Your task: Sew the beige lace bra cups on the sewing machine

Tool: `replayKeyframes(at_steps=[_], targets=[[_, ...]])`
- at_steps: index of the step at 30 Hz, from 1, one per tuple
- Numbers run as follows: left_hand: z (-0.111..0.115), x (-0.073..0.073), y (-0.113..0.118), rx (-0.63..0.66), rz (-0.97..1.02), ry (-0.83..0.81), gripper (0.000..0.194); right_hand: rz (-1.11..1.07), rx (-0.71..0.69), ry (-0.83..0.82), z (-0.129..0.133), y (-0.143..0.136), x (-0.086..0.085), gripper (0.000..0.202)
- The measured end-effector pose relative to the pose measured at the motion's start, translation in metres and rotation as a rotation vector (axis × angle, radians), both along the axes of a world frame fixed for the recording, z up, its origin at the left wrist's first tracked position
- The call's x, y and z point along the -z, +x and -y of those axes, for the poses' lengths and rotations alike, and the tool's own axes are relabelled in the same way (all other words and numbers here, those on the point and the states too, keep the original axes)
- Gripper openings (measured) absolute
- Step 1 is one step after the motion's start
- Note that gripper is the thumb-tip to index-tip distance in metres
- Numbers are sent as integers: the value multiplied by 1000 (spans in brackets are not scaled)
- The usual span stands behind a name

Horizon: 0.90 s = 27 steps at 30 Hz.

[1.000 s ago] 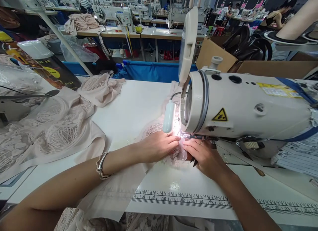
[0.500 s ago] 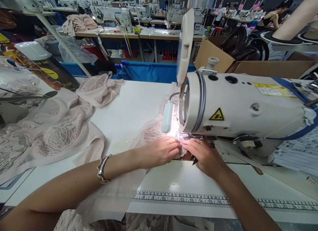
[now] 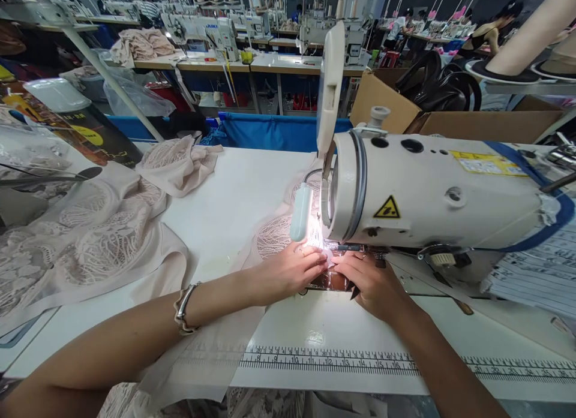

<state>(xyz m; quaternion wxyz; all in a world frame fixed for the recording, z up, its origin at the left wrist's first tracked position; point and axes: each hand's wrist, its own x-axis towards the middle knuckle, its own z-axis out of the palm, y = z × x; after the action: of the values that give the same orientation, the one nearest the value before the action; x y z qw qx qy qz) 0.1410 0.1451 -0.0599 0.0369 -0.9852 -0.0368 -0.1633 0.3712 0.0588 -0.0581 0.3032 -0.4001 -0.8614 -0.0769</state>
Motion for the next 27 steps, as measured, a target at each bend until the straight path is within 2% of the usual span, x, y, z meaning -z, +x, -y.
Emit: replayKeyframes(at_steps=[5,10,15,20,25,27], targets=[[-5,-1,-1,-42,3,-88,33,37,32,-15,-1,2,2,39],[-14,-5,-2,-46,-47,-204,39,20,12,-33,-1,0,1,42],[-26,-7,-2,-62,-65,-248,39,21,101,-91,2,4,2,61],[-34,-9,-4,-149,-105,-330,35,33,89,-74,4,3,-2,54],[-36,-6,-1,-196,-87,-297,36,1,66,-40,0,-3,-4,48],[-33,-3,2,-340,-73,-257,33,-23,72,-68,-2,-2,-3,39]])
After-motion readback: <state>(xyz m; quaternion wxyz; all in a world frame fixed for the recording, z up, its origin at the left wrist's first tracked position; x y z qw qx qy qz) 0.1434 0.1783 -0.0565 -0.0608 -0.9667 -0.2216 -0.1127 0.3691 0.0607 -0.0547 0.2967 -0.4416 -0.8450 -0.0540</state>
